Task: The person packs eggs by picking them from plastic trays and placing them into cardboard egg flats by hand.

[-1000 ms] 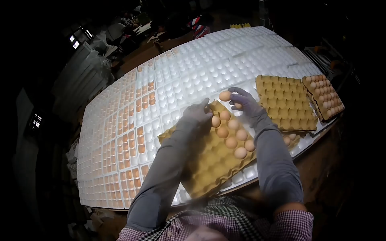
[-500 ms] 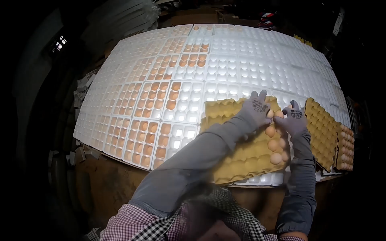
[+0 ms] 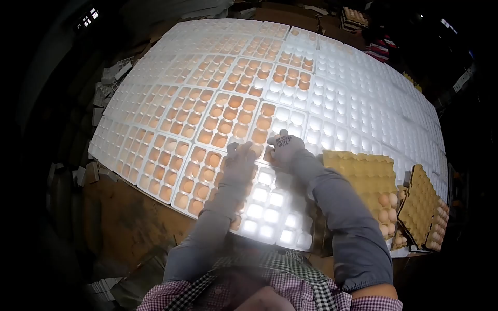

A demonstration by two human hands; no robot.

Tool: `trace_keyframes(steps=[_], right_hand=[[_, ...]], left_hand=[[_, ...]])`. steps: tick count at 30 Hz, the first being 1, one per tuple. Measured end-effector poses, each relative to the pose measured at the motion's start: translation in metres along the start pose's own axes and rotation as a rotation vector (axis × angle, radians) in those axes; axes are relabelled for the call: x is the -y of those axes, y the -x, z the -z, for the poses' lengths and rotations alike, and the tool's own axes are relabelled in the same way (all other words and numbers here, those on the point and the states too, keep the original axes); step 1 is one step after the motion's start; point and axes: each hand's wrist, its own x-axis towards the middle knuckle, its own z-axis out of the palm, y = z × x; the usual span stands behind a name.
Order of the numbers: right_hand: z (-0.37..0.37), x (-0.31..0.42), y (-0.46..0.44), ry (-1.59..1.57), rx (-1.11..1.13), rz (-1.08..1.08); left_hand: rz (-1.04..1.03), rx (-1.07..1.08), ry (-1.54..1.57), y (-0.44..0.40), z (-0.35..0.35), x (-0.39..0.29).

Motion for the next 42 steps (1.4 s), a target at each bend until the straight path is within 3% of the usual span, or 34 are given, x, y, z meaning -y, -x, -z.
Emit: trace_keyframes(steps=[1,3,5,6,7,8,9,11,12,13,16,17,19,20,21,23,25,27,29,30,31,33,35,36,37,39,41,42], right_hand=[[-0.001,-0.002,-0.006,-0.112,-0.128,0.002],[0.002,-0.009,-0.034,-0.172,-0.124,-0.082],[0.013,-0.010,-0.055,0.021,0.371,-0.075],[-0.015,-0.026,-0.063,-0.184,0.015,-0.112],[-0.026,-0.038,-0.078,-0.346,-0.115,-0.091],[-0.042,-0.049,-0.089,-0.381,-0.154,-0.072],[-0.064,-0.064,-0.101,-0.423,-0.196,-0.062],[-0.058,-0.089,-0.104,-0.008,-0.305,0.322],[-0.048,-0.100,-0.098,0.031,-0.455,0.357],[-0.021,-0.097,-0.085,0.079,-0.601,0.388],[0.077,-0.052,-0.001,-0.976,-0.448,-0.099],[0.076,-0.050,0.021,-1.070,-0.450,-0.056],[0.105,-0.023,0.091,-0.911,-0.368,-0.001],[0.089,-0.019,0.113,-0.745,-0.418,0.014],[0.088,-0.020,0.140,-0.664,-0.351,0.020],[0.070,-0.040,0.203,-0.072,-0.682,0.083],[0.027,-0.088,0.259,-0.182,-0.846,-0.375],[0.028,-0.129,0.313,0.001,-0.846,-0.667],[0.022,-0.165,0.346,-0.010,-0.434,-0.671],[0.005,-0.182,0.346,-0.066,-0.502,-0.723],[-0.016,-0.195,0.341,-0.127,-0.572,-0.767],[-0.033,-0.224,0.342,-0.235,-0.540,-0.751],[-0.023,-0.225,0.356,-1.075,-0.705,-0.696],[-0.031,-0.231,0.367,-1.409,-0.860,-0.593],[-0.053,-0.242,0.376,-1.313,-1.061,-0.509],[-0.043,-0.239,0.396,-1.843,-1.261,-0.434],[-0.027,-0.240,0.407,-1.357,-0.907,-0.512],[-0.019,-0.240,0.413,-1.106,-0.772,-0.511]], left_hand=[[0.044,-0.032,0.113,-0.004,0.010,0.002],[0.012,-0.120,0.152,-0.019,0.018,0.014],[-0.040,-0.168,0.176,-0.024,0.019,0.037],[-0.079,0.040,0.031,-0.034,0.014,0.054],[-0.122,0.237,-0.115,-0.048,0.010,0.061],[-0.032,0.277,-0.070,-0.053,0.021,0.046],[-0.055,0.277,-0.071,-0.065,0.020,0.038],[-0.058,0.061,0.348,-0.078,0.007,0.023],[-0.225,-0.036,0.458,-0.094,-0.013,0.026],[-0.250,0.000,0.463,-0.108,-0.018,0.015],[-0.316,0.133,0.559,-0.142,-0.050,-0.037],[-0.315,0.177,0.555,-0.156,-0.083,-0.038],[-0.489,0.327,0.136,-0.175,-0.134,-0.024],[-0.432,0.495,-0.187,-0.170,-0.129,-0.038],[-0.408,0.541,-0.314,-0.172,-0.135,-0.047],[-0.315,0.426,-0.211,-0.160,-0.144,-0.051],[-0.481,0.316,-0.006,-0.147,-0.136,-0.071],[-0.677,0.240,0.398,-0.101,-0.099,-0.139],[-0.843,0.343,0.508,-0.044,-0.068,-0.219],[-1.125,0.226,0.466,-0.023,-0.100,-0.230],[-0.990,0.426,0.506,0.011,-0.073,-0.274],[-1.030,0.685,0.305,0.056,-0.105,-0.310],[-1.016,0.804,-0.015,0.092,-0.130,-0.333],[-1.012,0.783,-0.030,0.100,-0.132,-0.339],[-0.993,0.753,-0.116,0.107,-0.135,-0.345],[-0.973,0.716,-0.206,0.116,-0.144,-0.343],[-0.860,0.466,0.428,0.105,-0.155,-0.329],[-0.694,0.556,0.594,0.099,-0.150,-0.330]])
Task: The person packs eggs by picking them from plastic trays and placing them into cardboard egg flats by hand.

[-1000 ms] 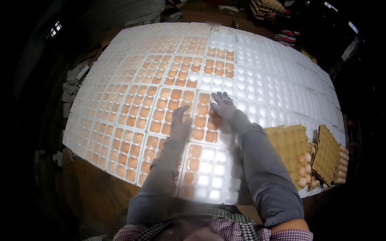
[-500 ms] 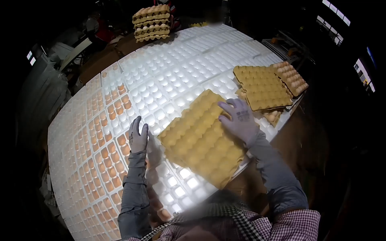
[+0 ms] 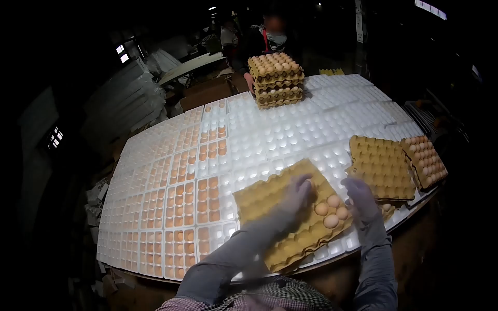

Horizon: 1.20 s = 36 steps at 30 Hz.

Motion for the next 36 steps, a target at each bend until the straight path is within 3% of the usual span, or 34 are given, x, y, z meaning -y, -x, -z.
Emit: trace_keyframes(steps=[1,2,3,4,5,6,7,9,10,11,13,15,17,18,20,21,22,23,24,25,27,29,31,32,33,34,36], right_hand=[[-0.006,0.015,-0.002,0.183,0.138,-0.057],[-0.016,0.001,0.002,0.738,0.062,0.206],[-0.030,0.048,0.014,0.930,0.194,0.067],[-0.033,0.042,0.010,0.944,0.178,0.051],[-0.033,0.035,0.004,0.967,0.160,0.039],[-0.026,0.037,0.000,0.969,0.237,0.035],[-0.016,0.011,-0.001,0.979,0.262,0.304],[-0.009,0.005,-0.006,0.831,0.267,0.049],[-0.002,-0.011,-0.012,0.627,0.295,0.035],[0.006,-0.027,-0.012,0.423,0.316,0.007],[0.018,-0.023,0.005,-0.075,0.192,-0.177],[0.025,-0.025,0.029,-0.611,-0.118,-0.198],[0.038,-0.011,0.038,-0.836,-0.037,-0.103],[0.048,0.002,0.038,-0.470,0.062,-0.057],[0.046,0.018,0.030,0.290,0.268,0.114],[0.038,0.024,0.027,0.673,0.333,0.276],[0.027,0.027,0.028,0.894,0.411,0.325],[0.015,0.029,0.027,1.112,0.486,0.389],[0.002,0.031,0.026,1.221,0.466,0.376],[0.004,0.022,0.022,1.191,0.447,0.407],[0.008,0.036,0.013,1.177,0.455,0.307],[0.015,0.054,0.000,1.149,0.425,0.240],[0.020,0.073,-0.023,0.937,0.427,0.463],[0.006,0.098,-0.030,0.877,0.413,0.417],[-0.015,0.122,-0.041,0.816,0.395,0.368],[-0.033,0.131,-0.059,0.771,0.397,0.519],[-0.086,0.151,-0.095,0.635,0.462,0.453]], left_hand=[[0.111,-0.048,0.211,-0.007,0.019,-0.021],[-0.125,-0.018,0.058,-0.013,0.013,-0.005],[-0.112,0.116,-0.049,-0.011,0.011,-0.010],[-0.114,0.251,-0.156,-0.009,0.008,-0.014],[0.124,0.475,-0.218,-0.004,0.012,-0.051],[0.131,0.599,-0.420,0.005,0.008,-0.071],[0.102,0.675,-0.532,0.011,0.000,-0.078],[0.059,0.561,-0.553,0.024,-0.016,-0.077],[-0.062,0.477,-0.525,0.030,-0.016,-0.074],[-0.021,0.402,-0.468,0.030,-0.021,-0.075],[0.167,0.470,-0.499,0.020,-0.024,-0.078],[0.147,0.289,-0.212,0.024,-0.019,-0.064],[-0.105,0.206,-0.301,0.030,-0.018,-0.035],[-0.179,0.173,-0.335,0.033,-0.016,-0.034],[-0.109,0.381,-0.648,0.029,0.005,-0.105],[-0.018,0.595,-0.822,0.025,-0.005,-0.117],[-0.022,0.687,-0.832,0.029,-0.014,-0.120],[-0.057,0.622,-1.013,0.038,-0.033,-0.119],[-0.092,0.546,-1.162,0.044,-0.051,-0.107],[-0.040,0.477,-1.114,0.043,-0.053,-0.105],[-0.064,0.643,-0.836,0.030,-0.018,-0.101],[-0.134,0.524,-0.642,0.034,0.000,-0.081],[-0.005,0.087,-0.263,0.054,0.056,-0.079],[0.024,-0.062,-0.158,0.064,0.096,-0.084],[0.076,-0.139,-0.146,0.071,0.128,-0.069],[0.127,-0.211,-0.134,0.078,0.159,-0.050],[0.298,-0.355,-0.297,0.103,0.199,-0.001]])
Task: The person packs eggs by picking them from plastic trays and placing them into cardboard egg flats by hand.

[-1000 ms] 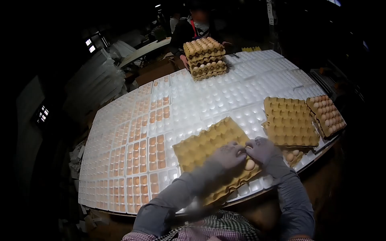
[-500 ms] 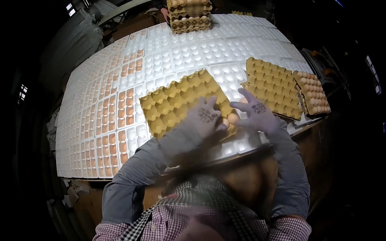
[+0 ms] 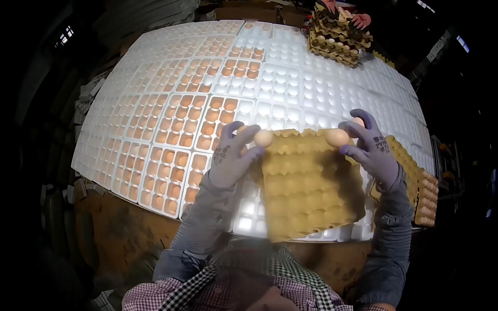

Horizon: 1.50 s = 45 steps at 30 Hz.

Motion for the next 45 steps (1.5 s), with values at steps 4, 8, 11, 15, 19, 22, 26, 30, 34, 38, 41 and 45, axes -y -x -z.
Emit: trace_keyframes(steps=[4,8,11,15,19,22,26,30,34,38,41,45], right_hand=[[-0.076,0.011,-0.132,-0.104,0.192,0.102],[-0.174,0.006,-0.202,0.256,0.557,0.164],[-0.216,0.003,-0.220,0.282,0.727,0.062],[-0.241,-0.026,-0.243,0.404,0.752,0.095],[-0.250,-0.038,-0.267,-0.067,0.265,0.139],[-0.270,-0.096,-0.261,0.521,0.397,0.509],[-0.159,-0.028,-0.186,-0.095,0.060,0.127],[-0.055,0.027,-0.030,-0.058,-0.027,-0.007],[-0.061,0.026,0.116,0.167,0.197,0.037],[-0.113,-0.001,0.176,0.390,0.127,0.094],[-0.102,-0.003,0.179,0.331,-0.056,0.139],[-0.019,-0.015,0.223,0.406,-0.244,0.042]], left_hand=[[-0.049,-0.059,-0.463,0.023,-0.042,0.134],[0.150,0.035,-0.400,0.018,-0.052,0.145],[0.246,-0.113,-0.170,-0.007,-0.039,0.131],[0.199,0.158,-0.150,-0.040,-0.041,0.161],[0.115,-0.223,0.105,-0.085,-0.055,0.167],[0.069,0.075,-0.159,-0.102,-0.096,0.204],[-0.004,0.111,-0.437,-0.086,-0.111,0.211],[-0.165,0.291,0.018,-0.054,-0.083,0.175],[-0.187,0.295,-0.018,-0.033,-0.100,0.178],[-0.271,0.334,-0.394,-0.052,-0.125,0.203],[-0.262,0.462,-0.497,-0.070,-0.117,0.208],[-0.066,0.214,-0.065,-0.043,-0.079,0.207]])
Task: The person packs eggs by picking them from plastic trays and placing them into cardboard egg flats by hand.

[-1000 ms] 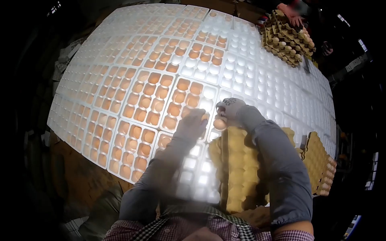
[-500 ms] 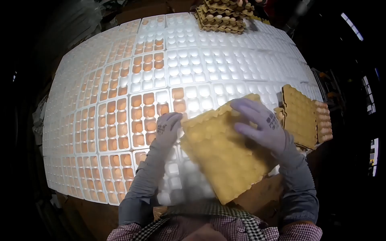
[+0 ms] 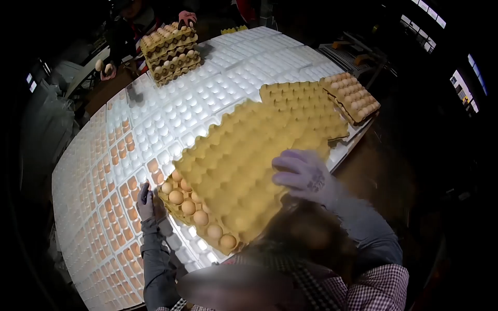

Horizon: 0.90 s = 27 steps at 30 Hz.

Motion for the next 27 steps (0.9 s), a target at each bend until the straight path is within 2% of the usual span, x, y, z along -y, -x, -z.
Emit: trace_keyframes(steps=[2,3,4,6,7,8,9,11,13,14,16,18,20,24,26,27], right_hand=[[0.027,-0.026,0.020,0.217,-0.208,-0.102],[0.035,-0.043,0.029,0.269,-0.244,-0.207],[0.041,-0.059,0.033,0.321,-0.278,-0.310],[0.020,-0.091,0.015,0.415,-0.352,-0.713],[-0.001,-0.107,0.007,0.378,-0.352,-0.762],[-0.022,-0.124,0.004,0.193,-0.238,-0.766],[-0.042,-0.150,0.011,-0.083,-0.107,-0.477],[-0.035,-0.164,0.010,-0.360,0.026,-0.161],[0.000,-0.163,0.012,-0.573,0.007,-0.381],[0.010,-0.169,0.026,-0.457,0.024,-0.355],[0.010,-0.190,0.061,0.056,0.200,-0.327],[-0.015,-0.233,0.099,-0.017,0.206,-0.264],[-0.023,-0.247,0.107,-0.090,0.213,-0.208],[-0.026,-0.227,0.084,-0.092,0.147,-0.274],[-0.042,-0.223,0.081,0.126,0.244,-0.223],[-0.047,-0.212,0.080,0.126,0.328,-0.251]], left_hand=[[0.211,-0.364,0.513,0.025,0.012,0.001],[0.332,-0.438,0.616,0.048,0.025,-0.045],[0.320,-0.486,0.674,0.069,0.026,-0.054],[0.309,-0.527,0.693,0.119,-0.003,-0.080],[0.374,-0.530,0.678,0.129,-0.017,-0.102],[0.442,-0.534,0.661,0.136,-0.029,-0.128],[0.455,-0.554,0.654,0.140,-0.039,-0.155],[0.430,-0.571,0.616,0.154,-0.050,-0.163],[0.448,-0.612,0.571,0.168,-0.049,-0.176],[0.458,-0.634,0.568,0.179,-0.046,-0.178],[0.521,-0.665,0.617,0.204,-0.042,-0.173],[0.583,-0.746,0.588,0.225,-0.047,-0.178],[0.584,-0.779,0.599,0.242,-0.055,-0.171],[0.598,-0.780,0.609,0.248,-0.059,-0.185],[0.600,-0.755,0.605,0.235,-0.059,-0.201],[0.586,-0.757,0.602,0.230,-0.059,-0.208]])
